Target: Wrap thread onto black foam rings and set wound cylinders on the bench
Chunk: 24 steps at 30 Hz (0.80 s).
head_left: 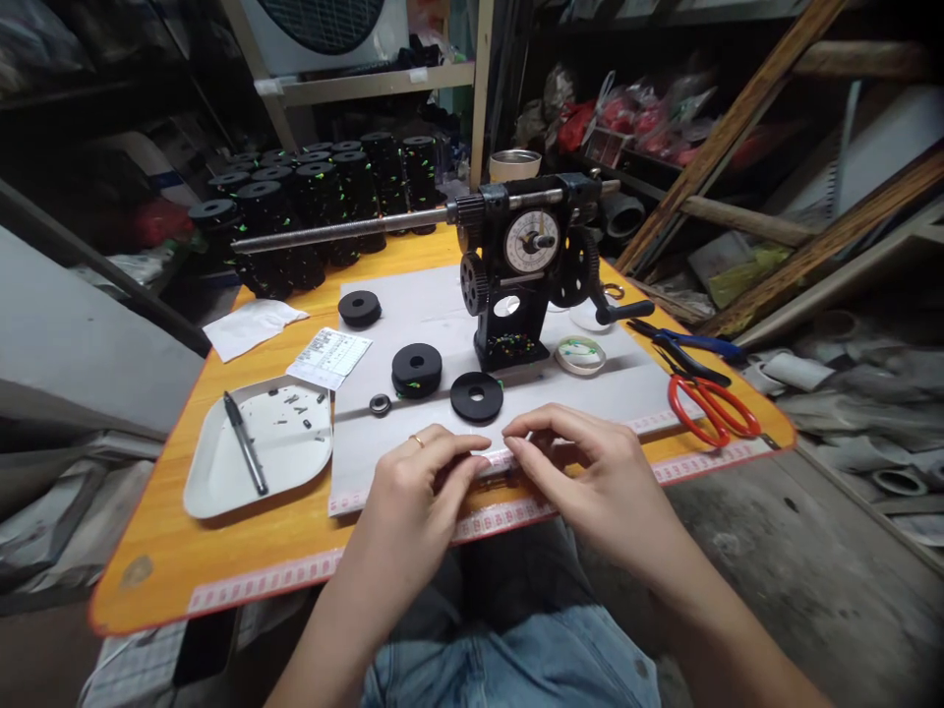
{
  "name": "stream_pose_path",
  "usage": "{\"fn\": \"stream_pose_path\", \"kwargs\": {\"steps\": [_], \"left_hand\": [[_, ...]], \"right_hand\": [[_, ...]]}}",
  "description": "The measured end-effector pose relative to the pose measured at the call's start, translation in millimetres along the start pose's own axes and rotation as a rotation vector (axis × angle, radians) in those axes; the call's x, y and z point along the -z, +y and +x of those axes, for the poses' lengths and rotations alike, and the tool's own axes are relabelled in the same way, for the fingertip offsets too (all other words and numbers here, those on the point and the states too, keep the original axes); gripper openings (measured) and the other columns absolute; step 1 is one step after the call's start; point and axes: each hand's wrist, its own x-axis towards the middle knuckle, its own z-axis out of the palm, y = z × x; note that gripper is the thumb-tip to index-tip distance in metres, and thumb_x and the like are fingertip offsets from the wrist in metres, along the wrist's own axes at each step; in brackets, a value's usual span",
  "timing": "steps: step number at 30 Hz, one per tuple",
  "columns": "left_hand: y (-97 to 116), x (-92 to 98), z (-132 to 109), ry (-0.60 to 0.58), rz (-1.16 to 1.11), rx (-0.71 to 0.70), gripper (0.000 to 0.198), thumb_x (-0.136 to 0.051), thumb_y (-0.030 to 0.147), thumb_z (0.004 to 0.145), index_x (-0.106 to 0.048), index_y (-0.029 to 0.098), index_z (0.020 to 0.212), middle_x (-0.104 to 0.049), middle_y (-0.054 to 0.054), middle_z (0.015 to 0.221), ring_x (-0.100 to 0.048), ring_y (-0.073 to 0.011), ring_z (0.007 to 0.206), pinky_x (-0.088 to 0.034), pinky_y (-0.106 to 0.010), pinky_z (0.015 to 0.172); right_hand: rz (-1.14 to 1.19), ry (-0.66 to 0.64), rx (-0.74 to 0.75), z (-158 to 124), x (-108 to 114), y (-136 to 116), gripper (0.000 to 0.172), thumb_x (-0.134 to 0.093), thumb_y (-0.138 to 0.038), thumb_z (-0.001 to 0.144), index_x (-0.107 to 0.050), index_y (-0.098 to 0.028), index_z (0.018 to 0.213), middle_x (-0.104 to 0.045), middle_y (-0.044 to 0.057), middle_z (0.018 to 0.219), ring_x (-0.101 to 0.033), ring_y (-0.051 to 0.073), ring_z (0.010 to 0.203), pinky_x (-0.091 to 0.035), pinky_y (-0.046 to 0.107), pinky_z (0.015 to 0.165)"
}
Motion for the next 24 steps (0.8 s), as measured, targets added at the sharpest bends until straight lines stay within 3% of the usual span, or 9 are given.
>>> {"fn": "stream_pose_path", "kwargs": {"steps": [7,11,17,21,24], "left_hand": [[11,10.9,12,0.026,-0.148,0.159,0.016,-0.064,0.019,0.086,-0.074,0.021,0.098,-0.075,0.0,0.093,-0.067,-0.0137,0.085,-0.049,-0.023,0.077],[12,12.5,18,-0.014,-0.418,0.311,0.025,-0.073,0.024,0.078,-0.072,0.018,0.103,-0.072,-0.001,0.08,-0.064,-0.0135,0.072,-0.05,-0.023,0.065],[8,12.7,21,-0.071,-0.656,0.384,0.036,-0.083,0.024,0.068,-0.072,0.019,0.102,-0.072,-0.003,0.088,-0.061,-0.0116,0.073,-0.05,-0.022,0.066],[7,11.4,23,0.029,-0.618,0.393,0.02,-0.073,0.033,0.08,-0.073,0.017,0.091,-0.069,-0.001,0.073,-0.055,-0.0086,0.057,-0.043,-0.02,0.052],[5,9.9,19,0.078,-0.403,0.308,0.016,-0.062,0.029,0.088,-0.073,0.017,0.09,-0.067,0.0,0.069,-0.054,-0.0091,0.054,-0.042,-0.021,0.05]], "right_hand": [[-0.04,0.022,0.114,20,5,-14,0.008,-0.062,-0.013,0.087,-0.068,-0.018,0.087,-0.068,-0.002,0.078,-0.059,0.009,0.061,-0.044,0.021,0.054],[-0.07,0.035,0.174,28,8,-16,0.009,-0.061,-0.012,0.087,-0.067,-0.017,0.087,-0.068,-0.001,0.08,-0.06,0.01,0.064,-0.045,0.021,0.055],[-0.12,0.05,0.201,34,12,-16,0.009,-0.059,-0.013,0.087,-0.067,-0.018,0.087,-0.069,0.001,0.079,-0.06,0.012,0.065,-0.046,0.023,0.053],[-0.142,0.042,0.199,32,11,-11,0.011,-0.057,-0.013,0.088,-0.067,-0.018,0.087,-0.069,0.002,0.08,-0.061,0.013,0.065,-0.046,0.024,0.055],[-0.148,0.008,0.184,24,10,-3,0.012,-0.057,-0.013,0.089,-0.067,-0.019,0.088,-0.07,0.003,0.083,-0.062,0.015,0.069,-0.047,0.025,0.057]]}}
